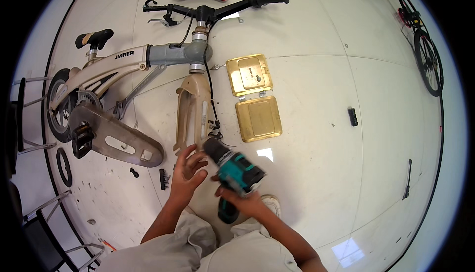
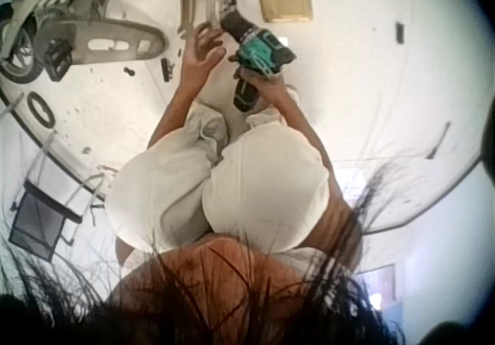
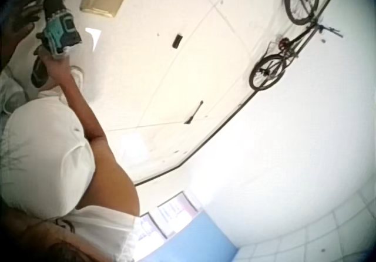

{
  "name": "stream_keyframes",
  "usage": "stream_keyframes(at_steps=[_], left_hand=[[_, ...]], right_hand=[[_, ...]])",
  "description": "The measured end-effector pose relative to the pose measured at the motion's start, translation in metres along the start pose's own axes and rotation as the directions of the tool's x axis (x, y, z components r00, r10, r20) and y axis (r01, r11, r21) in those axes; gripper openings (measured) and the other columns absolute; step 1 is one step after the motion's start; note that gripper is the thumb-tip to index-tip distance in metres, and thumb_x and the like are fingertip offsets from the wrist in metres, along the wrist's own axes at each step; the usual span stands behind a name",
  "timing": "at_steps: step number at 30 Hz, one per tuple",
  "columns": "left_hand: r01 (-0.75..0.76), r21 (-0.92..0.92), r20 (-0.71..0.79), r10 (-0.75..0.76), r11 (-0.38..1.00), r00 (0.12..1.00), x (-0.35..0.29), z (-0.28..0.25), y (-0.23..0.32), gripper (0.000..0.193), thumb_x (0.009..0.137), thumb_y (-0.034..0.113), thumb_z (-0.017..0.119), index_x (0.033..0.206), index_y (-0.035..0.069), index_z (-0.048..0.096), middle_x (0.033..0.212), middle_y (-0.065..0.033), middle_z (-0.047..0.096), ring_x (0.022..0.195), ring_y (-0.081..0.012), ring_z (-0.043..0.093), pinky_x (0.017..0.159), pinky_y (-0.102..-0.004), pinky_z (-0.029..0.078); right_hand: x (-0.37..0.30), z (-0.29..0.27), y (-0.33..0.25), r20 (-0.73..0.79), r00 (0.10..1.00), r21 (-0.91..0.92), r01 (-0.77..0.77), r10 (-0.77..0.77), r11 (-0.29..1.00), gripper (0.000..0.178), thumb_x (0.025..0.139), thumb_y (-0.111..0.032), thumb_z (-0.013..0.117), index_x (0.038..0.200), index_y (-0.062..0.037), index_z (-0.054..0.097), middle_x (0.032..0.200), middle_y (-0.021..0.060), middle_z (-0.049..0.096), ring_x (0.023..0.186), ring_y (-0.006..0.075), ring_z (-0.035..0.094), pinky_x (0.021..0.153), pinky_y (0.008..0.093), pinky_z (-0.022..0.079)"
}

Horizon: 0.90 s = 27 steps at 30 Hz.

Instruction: The person uses a cordless drill to attach a brake caliper to the front fork of a bicycle. They handle small screws and washers, then tighten the mounting bolts to secure the component.

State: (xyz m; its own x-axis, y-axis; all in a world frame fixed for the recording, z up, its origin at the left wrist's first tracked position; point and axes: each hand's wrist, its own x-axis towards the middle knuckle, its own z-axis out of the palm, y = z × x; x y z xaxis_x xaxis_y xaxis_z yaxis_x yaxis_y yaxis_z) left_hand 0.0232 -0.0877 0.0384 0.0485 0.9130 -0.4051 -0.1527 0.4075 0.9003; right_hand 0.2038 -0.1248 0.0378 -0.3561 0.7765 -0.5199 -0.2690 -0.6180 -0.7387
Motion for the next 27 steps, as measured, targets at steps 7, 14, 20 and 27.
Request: stream_keyframes(at_steps=[7,14,20,27], left_hand=[[-0.23,0.64,0.005,0.296,0.733,0.955,0.022,0.0,0.011,0.058,0.075,0.007,0.071,0.127,-0.002,0.045,0.126,-0.0196,0.05,0.111,-0.0299,0.052,0.095,-0.0366,0.042],[-0.259,0.626,0.12,0.238,0.735,0.964,0.068,-0.001,-0.008,0.05,0.086,0.007,0.06,0.132,-0.001,0.044,0.114,-0.0151,0.057,0.104,-0.0207,0.055,0.093,-0.0314,0.042],[-0.15,0.381,0.007,0.159,0.913,0.987,0.069,0.002,-0.019,0.036,0.091,0.011,0.057,0.125,0.0,0.051,0.082,0.0011,0.055,0.071,-0.0051,0.046,0.064,-0.0205,0.04],[-0.004,0.393,0.013,-0.002,0.919,1.0,0.067,-0.001,-0.018,0.039,0.089,0.004,0.055,0.127,-0.002,0.05,0.106,-0.0119,0.061,0.09,-0.0138,0.058,0.084,-0.0269,0.046]], right_hand=[[0.004,-0.062,-0.01,-0.035,0.989,0.326,-0.125,0.145,0.937,0.03,0.08,-0.005,0.062,0.11,0.0004,0.058,0.096,0.0121,0.064,0.071,0.0166,0.06,0.068,0.0303,0.05],[0.022,-0.06,-0.014,-0.011,0.986,0.34,-0.152,0.165,0.928,0.031,0.079,-0.008,0.062,0.107,0.0031,0.057,0.093,0.0149,0.063,0.067,0.0186,0.059,0.065,0.0308,0.049],[0.038,-0.06,-0.014,-0.017,0.988,0.297,-0.142,0.154,0.944,0.026,0.082,-0.005,0.062,0.107,0.0015,0.058,0.092,0.012,0.064,0.068,0.0168,0.059,0.064,0.0289,0.049],[0.041,-0.059,-0.011,-0.054,0.986,0.27,-0.14,0.16,0.952,0.031,0.079,-0.007,0.062,0.108,0.0033,0.057,0.091,0.0149,0.063,0.066,0.019,0.059,0.063,0.0304,0.049]])
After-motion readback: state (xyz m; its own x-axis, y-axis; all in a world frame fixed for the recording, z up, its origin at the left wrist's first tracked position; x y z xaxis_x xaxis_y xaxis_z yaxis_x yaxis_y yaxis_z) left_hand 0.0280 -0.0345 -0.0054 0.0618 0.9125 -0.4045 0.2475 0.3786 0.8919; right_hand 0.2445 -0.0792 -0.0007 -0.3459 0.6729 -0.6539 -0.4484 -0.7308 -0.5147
